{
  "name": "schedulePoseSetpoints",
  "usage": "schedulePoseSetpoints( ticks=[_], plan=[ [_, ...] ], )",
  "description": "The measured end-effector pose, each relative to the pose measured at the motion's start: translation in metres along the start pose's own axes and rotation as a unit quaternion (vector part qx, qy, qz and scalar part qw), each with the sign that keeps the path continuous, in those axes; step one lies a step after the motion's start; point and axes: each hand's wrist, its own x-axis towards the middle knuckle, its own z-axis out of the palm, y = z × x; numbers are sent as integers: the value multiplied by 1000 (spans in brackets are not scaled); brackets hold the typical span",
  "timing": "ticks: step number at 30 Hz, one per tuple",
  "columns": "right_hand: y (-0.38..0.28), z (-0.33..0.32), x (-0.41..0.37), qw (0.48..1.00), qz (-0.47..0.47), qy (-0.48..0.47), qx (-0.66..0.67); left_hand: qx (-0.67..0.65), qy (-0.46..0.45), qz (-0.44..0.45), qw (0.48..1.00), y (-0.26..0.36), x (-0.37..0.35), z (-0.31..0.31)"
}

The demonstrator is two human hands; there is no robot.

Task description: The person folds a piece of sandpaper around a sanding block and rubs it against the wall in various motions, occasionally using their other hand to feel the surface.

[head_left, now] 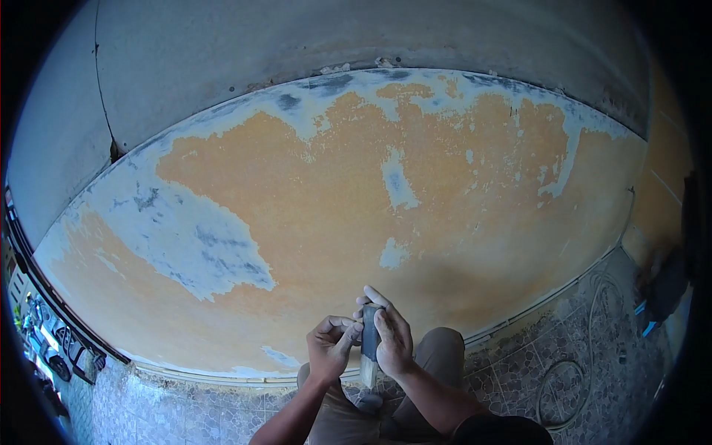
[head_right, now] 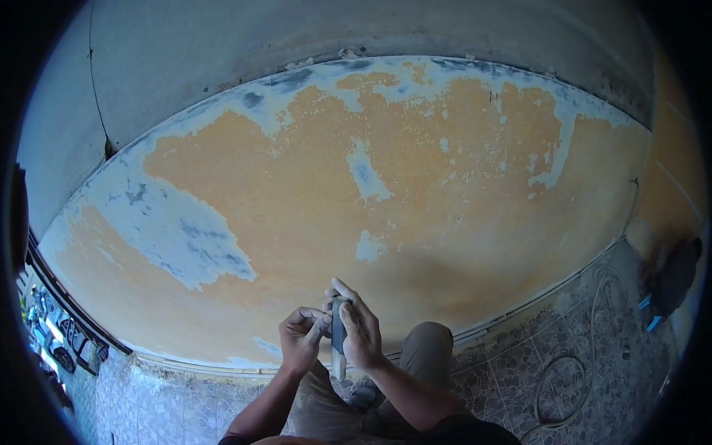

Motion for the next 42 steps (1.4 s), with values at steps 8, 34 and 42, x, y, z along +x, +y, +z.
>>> schedulePoseSetpoints(
  ticks=[8, 34, 42],
  plan=[
    [-119, -26, 121, 745, -466, 112, -464, 416, 104, 597, 679, 206, 159, 15],
    [-152, -14, 269, 485, -550, 216, -645, 432, 170, 676, 572, 233, 251, 41],
    [-51, -44, 213, 622, -604, 213, -450, 398, 165, 678, 596, 232, 255, 43]
  ],
)
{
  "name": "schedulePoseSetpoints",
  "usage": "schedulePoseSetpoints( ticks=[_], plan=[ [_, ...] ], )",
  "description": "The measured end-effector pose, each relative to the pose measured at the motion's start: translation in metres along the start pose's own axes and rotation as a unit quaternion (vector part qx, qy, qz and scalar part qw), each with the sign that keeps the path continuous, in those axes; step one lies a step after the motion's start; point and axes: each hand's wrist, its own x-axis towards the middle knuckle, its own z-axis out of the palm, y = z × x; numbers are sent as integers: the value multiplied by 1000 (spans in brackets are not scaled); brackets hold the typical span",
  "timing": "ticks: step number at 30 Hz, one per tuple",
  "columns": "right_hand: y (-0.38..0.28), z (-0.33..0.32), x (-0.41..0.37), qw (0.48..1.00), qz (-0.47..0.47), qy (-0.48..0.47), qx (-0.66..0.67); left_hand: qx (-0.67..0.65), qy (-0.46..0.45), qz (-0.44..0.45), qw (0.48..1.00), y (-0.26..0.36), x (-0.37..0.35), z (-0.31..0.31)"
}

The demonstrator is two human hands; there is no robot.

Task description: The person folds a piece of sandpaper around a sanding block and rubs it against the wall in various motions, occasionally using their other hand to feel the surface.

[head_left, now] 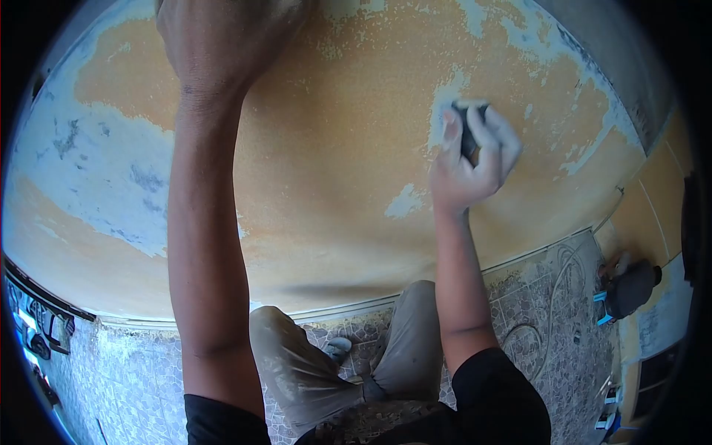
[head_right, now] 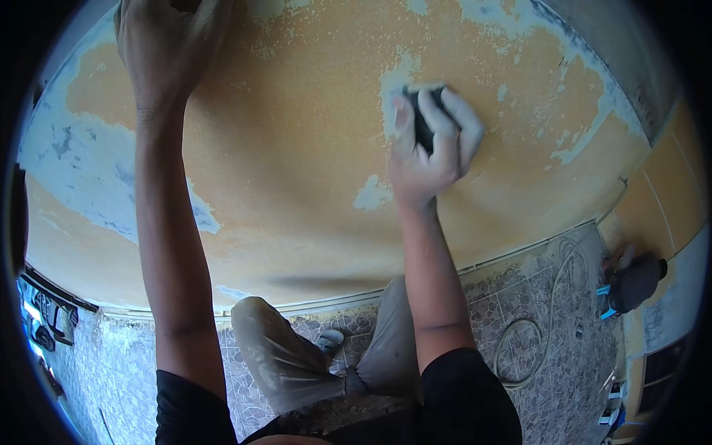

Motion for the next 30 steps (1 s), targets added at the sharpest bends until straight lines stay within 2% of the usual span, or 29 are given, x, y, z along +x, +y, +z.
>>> schedulePoseSetpoints(
  ticks=[3, 4, 6, 8, 10, 12, 15, 17, 19, 21, 23, 25, 28, 29, 30],
  plan=[
    [-5, -61, -115, 993, 20, -95, -73, 8, -6, -11, 1000, 4, 1, -3],
    [-8, -72, -133, 983, 27, -135, -119, 7, -2, -4, 1000, 10, 4, -8],
    [-8, -68, -132, 984, 27, -126, -122, 30, -68, -46, 996, 22, 8, -20],
    [-6, -51, -110, 990, 36, -99, -97, 15, -49, -19, 999, 8, 5, -12],
    [-1, -23, -44, 991, 5, -87, -104, 0, -37, 4, 999, 3, 2, -9],
    [-3, 9, 24, 999, 7, -47, -13, 4, -37, 11, 999, 3, 1, -9],
    [2, 29, 56, 999, -5, -32, 5, 43, -58, 7, 997, 9, 0, -13],
    [-12, 17, 19, 993, -1, -60, -97, 34, -60, 13, 998, 9, 0, -13],
    [-24, -15, -58, 980, 10, -110, -164, 27, -54, 23, 998, -1, -2, -14],
    [-27, -56, -158, 985, 50, -127, -102, 73, -61, 91, 991, -25, -10, -21],
    [-24, -90, -218, 980, 68, -162, -91, 123, -35, 76, 989, -44, -14, -36],
    [-18, -85, -183, 978, 41, -178, -97, 173, -17, 59, 983, -56, -14, -50],
    [-13, -47, -79, 973, -10, -195, -120, 184, -62, 81, 978, -64, -13, -59],
    [-8, -24, -41, 987, 14, -152, -57, 186, -66, 76, 977, -63, -13, -59],
    [-4, -3, -1, 991, 4, -124, -50, 181, -81, 55, 979, -63, -11, -59]
  ],
)
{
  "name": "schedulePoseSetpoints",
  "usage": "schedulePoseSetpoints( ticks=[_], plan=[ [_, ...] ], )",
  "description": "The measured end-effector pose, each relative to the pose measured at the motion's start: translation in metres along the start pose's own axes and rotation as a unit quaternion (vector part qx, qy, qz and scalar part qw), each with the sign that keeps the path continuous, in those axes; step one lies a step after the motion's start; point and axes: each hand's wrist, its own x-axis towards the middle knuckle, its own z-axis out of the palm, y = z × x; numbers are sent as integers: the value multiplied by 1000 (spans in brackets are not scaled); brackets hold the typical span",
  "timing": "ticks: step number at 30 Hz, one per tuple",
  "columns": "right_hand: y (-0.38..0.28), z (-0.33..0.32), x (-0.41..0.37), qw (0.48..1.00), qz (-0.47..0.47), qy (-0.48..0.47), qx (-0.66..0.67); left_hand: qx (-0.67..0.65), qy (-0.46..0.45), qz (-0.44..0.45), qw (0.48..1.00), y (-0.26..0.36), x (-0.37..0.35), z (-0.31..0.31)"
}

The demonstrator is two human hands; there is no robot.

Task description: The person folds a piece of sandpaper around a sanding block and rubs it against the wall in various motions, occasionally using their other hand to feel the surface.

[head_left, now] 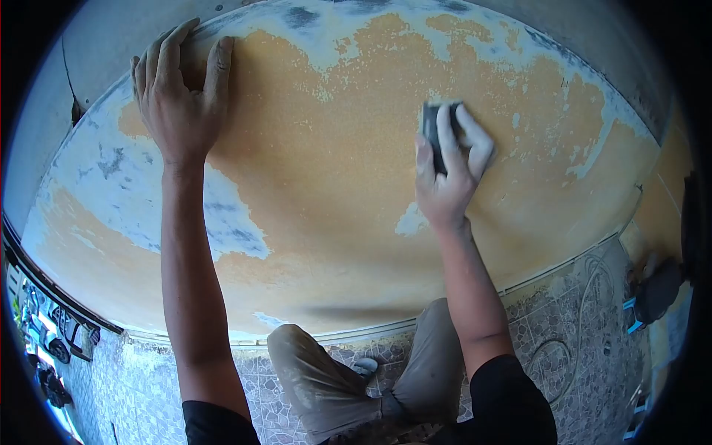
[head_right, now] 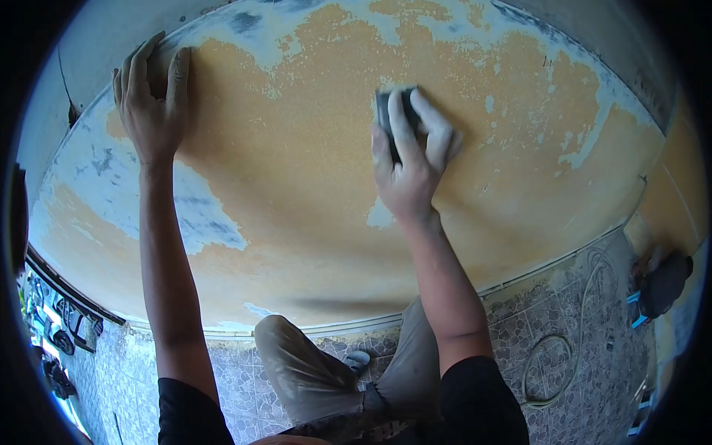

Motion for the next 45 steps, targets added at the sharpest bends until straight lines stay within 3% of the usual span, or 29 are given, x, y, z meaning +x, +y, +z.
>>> schedulePoseSetpoints(
  ticks=[3, 5, 7, 8, 11, 12, 14, 20, 23, 26, 28, 30, 33, 35, 37, 40, 42, 44, 45],
  plan=[
    [-14, 15, 68, 999, -3, 32, 6, -9, -28, -27, 999, 2, 2, -3],
    [-27, 21, 59, 1000, -9, 27, 10, -7, -33, -51, 998, 15, 4, -13],
    [-42, 13, -5, 998, 3, -25, -57, -100, -27, -80, 991, 44, 17, -31],
    [-45, 6, -54, 997, -7, -50, -66, -97, -44, -166, 980, 55, 23, -33],
    [-45, -13, -205, 996, -30, -83, -27, -55, -70, -143, 986, 41, 19, -27],
    [-49, -21, -210, 996, -32, -81, -25, -68, 1, -98, 993, 32, 11, -14],
    [-47, -25, -209, 991, -31, -129, -3, -59, 8, -96, 994, 41, 14, -19],
    [-58, 13, 23, 995, -47, -83, -43, -49, -28, -138, 989, 55, 19, -25],
    [-56, 30, 52, 999, -29, -13, -18, -40, -61, -153, 985, 47, 19, -29],
    [-70, 24, -29, 994, -23, -34, -105, -53, -61, -132, 988, 54, 23, -37],
    [-70, 13, -127, 997, -10, -65, -33, -54, -79, -143, 985, 42, 21, -32],
    [-52, -12, -216, 987, -89, -136, 2, -51, -95, -152, 982, 43, 22, -36],
    [-30, -30, -205, 986, -88, -141, -1, -61, -85, -149, 983, 42, 23, -32],
    [-14, -21, -145, 997, 5, -58, -40, -85, -77, -138, 984, 34, 15, -25],
    [-11, -8, -77, 996, 79, 47, -5, -29, -61, -87, 994, 14, 8, -14],
    [-23, -17, -42, 981, 161, 7, -109, -47, -56, -111, 991, 15, 6, -11],
    [-50, -2, -97, 979, 162, -10, -121, -64, -50, -136, 987, 15, 6, -11],
    [-74, 6, -197, 996, 19, -51, -71, -46, -61, -119, 990, 9, 3, -11],
    [-78, -4, -247, 992, -9, -124, -22, -23, -63, -105, 992, 5, 4, -10]
  ],
)
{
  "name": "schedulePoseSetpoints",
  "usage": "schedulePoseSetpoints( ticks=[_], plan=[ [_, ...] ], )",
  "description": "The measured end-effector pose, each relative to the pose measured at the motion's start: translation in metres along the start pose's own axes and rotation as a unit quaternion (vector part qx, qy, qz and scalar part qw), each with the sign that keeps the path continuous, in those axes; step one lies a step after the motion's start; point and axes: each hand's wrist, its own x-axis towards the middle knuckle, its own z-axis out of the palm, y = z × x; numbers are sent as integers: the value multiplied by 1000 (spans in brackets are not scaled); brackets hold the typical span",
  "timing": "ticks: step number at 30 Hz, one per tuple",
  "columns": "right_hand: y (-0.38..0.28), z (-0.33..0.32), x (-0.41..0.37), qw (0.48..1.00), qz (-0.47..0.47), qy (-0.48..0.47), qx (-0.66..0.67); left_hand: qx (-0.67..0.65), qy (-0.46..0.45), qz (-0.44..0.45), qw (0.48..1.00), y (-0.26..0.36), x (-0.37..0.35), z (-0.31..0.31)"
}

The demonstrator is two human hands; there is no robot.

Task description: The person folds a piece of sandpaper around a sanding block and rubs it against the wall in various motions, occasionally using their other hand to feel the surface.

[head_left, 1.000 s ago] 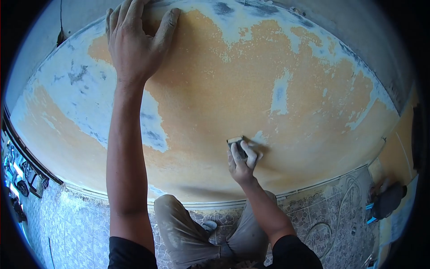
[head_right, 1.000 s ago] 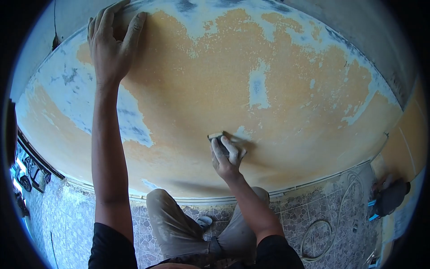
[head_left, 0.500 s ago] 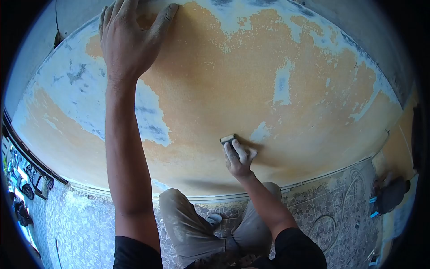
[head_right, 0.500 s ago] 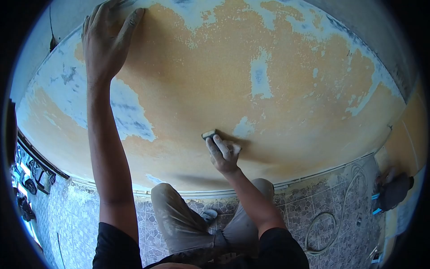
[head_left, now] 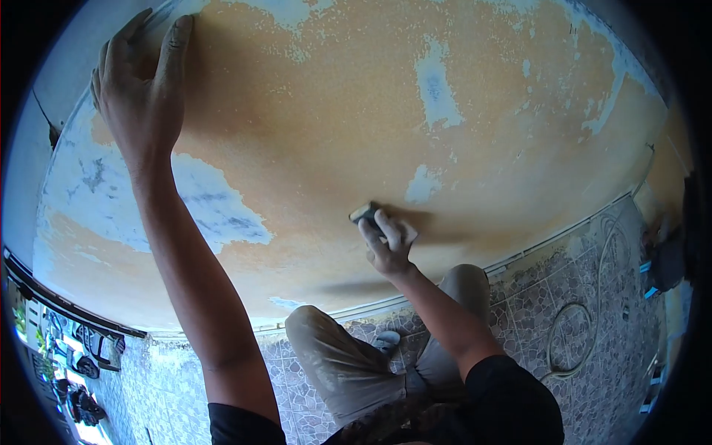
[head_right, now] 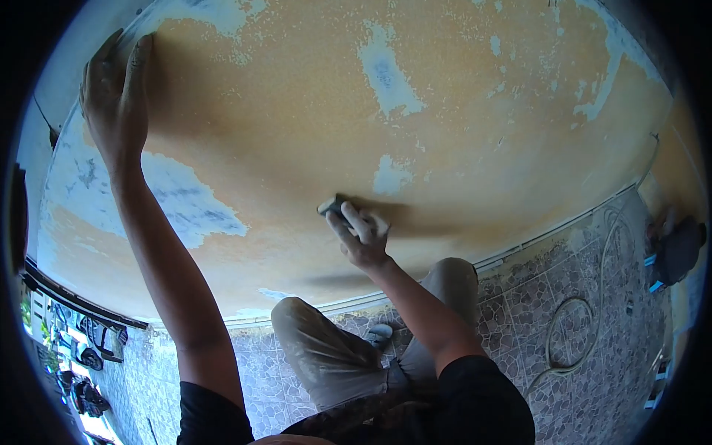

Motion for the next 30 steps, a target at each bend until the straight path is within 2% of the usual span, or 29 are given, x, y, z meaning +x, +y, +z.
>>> schedulePoseSetpoints(
  ticks=[1, 2, 4, 6, 8, 9, 11, 13, 14, 17, 20, 22, 24, 25, 27, 28, 30],
  plan=[
    [-1, -2, -32, 998, 4, -56, 21, -2, 0, 16, 1000, -2, 1, -1],
    [3, -9, -35, 998, 11, -55, 22, -2, -5, 21, 1000, -7, 2, -1],
    [13, -24, -15, 996, -52, -73, -11, 15, 0, 61, 998, -15, 4, -1],
    [16, -32, 48, 996, 70, -5, -46, -20, 14, 58, 998, -15, 4, 4],
    [27, -38, 129, 974, 192, 108, -45, -55, 26, 51, 997, -16, 2, 8],
    [30, -35, 148, 974, 196, 104, -46, -41, 41, 49, 997, -17, 2, 10],
    [31, -27, 171, 945, 215, 242, 44, -29, 56, 52, 997, -18, 3, 13],
    [7, -11, 124, 976, 160, 145, -14, -22, 68, 52, 996, -17, 3, 13],
    [-1, -3, 90, 988, 81, 128, 0, -23, 70, 56, 996, -14, 2, 13],
    [1, 3, -13, 992, -71, -51, 92, -56, 64, 38, 996, -10, 0, 10],
    [15, -15, 2, 996, -65, -46, 31, -40, 55, 52, 996, -16, 2, 10],
    [25, -22, 60, 997, 38, 55, -27, -61, 35, 50, 996, -16, 0, 8],
    [36, -26, 123, 971, 173, 162, 0, -70, 45, 50, 995, -7, -8, 13],
    [35, -24, 129, 971, 178, 159, 0, -80, 62, 55, 993, -1, -12, 14],
    [34, -20, 137, 947, 229, 221, 40, -48, 82, 79, 992, 0, -36, 22],
    [24, -18, 120, 968, 185, 170, 23, -18, 106, 102, 989, -1, -55, 28],
    [3, -6, 53, 991, 102, 75, 32, 42, 42, 51, 997, 15, -117, 21]
  ],
)
